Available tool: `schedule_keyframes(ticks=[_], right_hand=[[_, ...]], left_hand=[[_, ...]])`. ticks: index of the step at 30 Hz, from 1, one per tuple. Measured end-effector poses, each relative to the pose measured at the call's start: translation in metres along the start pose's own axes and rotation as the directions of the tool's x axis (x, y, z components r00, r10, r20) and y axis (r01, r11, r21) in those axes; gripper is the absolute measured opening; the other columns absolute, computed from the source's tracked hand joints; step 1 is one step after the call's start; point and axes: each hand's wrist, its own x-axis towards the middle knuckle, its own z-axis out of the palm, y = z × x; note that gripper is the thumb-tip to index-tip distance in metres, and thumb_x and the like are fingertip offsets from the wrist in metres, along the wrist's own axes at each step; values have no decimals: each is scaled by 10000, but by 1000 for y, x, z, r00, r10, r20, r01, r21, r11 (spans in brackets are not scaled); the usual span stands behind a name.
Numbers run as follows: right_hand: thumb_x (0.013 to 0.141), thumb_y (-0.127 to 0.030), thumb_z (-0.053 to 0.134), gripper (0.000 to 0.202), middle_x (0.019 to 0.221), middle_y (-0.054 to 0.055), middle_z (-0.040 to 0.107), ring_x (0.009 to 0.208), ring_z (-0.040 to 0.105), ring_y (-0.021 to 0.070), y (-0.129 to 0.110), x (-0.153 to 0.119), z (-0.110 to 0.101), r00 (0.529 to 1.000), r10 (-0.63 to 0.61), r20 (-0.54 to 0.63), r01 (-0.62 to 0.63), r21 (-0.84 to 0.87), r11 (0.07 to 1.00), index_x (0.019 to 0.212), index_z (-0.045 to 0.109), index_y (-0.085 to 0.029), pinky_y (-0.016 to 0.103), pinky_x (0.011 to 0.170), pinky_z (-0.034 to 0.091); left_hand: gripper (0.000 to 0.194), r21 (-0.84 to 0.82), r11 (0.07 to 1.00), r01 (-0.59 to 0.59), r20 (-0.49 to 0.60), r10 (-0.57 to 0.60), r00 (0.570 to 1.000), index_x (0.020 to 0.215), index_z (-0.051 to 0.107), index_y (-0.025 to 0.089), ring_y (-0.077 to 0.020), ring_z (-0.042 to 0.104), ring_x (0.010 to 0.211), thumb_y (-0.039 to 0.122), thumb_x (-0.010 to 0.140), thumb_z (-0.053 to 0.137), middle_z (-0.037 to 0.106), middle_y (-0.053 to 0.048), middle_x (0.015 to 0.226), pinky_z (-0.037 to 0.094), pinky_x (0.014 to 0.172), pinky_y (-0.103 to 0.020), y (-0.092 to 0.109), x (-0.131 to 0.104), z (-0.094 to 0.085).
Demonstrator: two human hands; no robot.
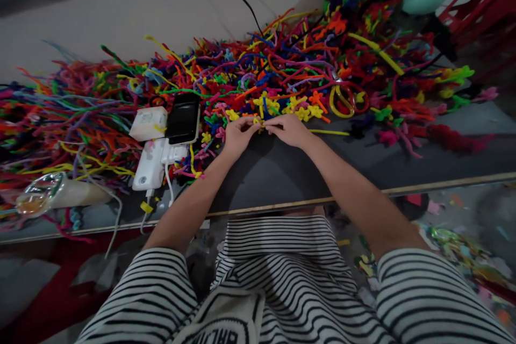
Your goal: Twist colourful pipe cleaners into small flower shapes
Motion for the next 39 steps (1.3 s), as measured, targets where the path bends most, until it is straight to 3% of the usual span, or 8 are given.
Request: schedule_keyframes(ticks=[3, 6, 9, 13, 18, 26, 33, 39], right_hand=[[931, -209, 582, 261, 913, 53, 794, 842, 726, 205, 4, 0, -6, 995, -102, 20, 104, -162, 981, 1071, 801, -220, 325, 795, 522], [972, -201, 535, 298, 1003, 54, 797, 946, 735, 220, 1, -3, -7, 983, -181, -41, 159, -319, 934, 1127, 787, -238, 334, 830, 526], [1012, -256, 504, 312, 1100, 55, 787, 1021, 731, 226, -5, -7, -6, 967, -227, -117, 157, -425, 891, 1170, 774, -253, 340, 868, 532], [1019, -338, 510, 324, 1121, 82, 781, 1037, 728, 250, -9, -8, -6, 943, -252, -218, 109, -511, 852, 1195, 760, -232, 373, 902, 537], [1017, -381, 496, 340, 1055, 92, 788, 1017, 734, 261, -7, -7, -7, 919, -270, -286, 102, -490, 866, 1068, 784, -207, 396, 928, 545], [1016, -384, 500, 368, 1087, 84, 780, 1013, 733, 256, 0, -4, -10, 913, -204, -354, 26, -449, 893, 1303, 658, -217, 393, 905, 542], [992, -385, 538, 267, 933, 83, 781, 869, 739, 236, 1, -5, -7, 903, -207, -377, 36, -415, 909, 982, 728, -198, 350, 797, 542], [984, -376, 558, 258, 943, 68, 785, 871, 732, 223, 0, -5, -13, 899, -262, -351, 108, -403, 909, 958, 752, -208, 347, 815, 538]], left_hand=[[162, -46, 999, 3, 3, -3, 1000, 815, 770, 173, -122, 600, 674, 331, 784, 780, 715, -11, 736, 472, 674, -249, -5, 2, -1], [261, -66, 998, -12, 4, 13, 1000, 762, 755, 171, -112, 559, 627, 429, 803, 770, 680, -3, 689, 423, 623, -247, -5, 2, -1], [300, -103, 995, 0, 38, 4, 999, 732, 721, 171, -103, 536, 608, 455, 813, 769, 639, 7, 654, 398, 603, -243, -1, 1, 0], [287, -199, 977, 77, 178, -41, 983, 749, 710, 165, -93, 552, 646, 436, 790, 795, 654, -1, 704, 428, 642, -230, 3, 1, -1], [304, -282, 948, 150, 239, -82, 968, 774, 738, 167, -86, 567, 666, 458, 748, 823, 679, -6, 730, 447, 672, -223, 3, 3, -3], [318, -275, 946, 169, 288, -87, 954, 752, 743, 165, -102, 600, 698, 452, 684, 860, 715, -28, 758, 452, 677, -229, 8, 2, -3], [301, -298, 946, 128, 59, -116, 992, 700, 721, 174, -79, 543, 585, 451, 789, 796, 684, -13, 660, 421, 583, -218, 6, 2, 2], [379, -290, 953, 86, 93, -61, 994, 666, 720, 175, -72, 512, 556, 526, 791, 787, 661, -7, 629, 403, 562, -220, 3, 2, 0]])
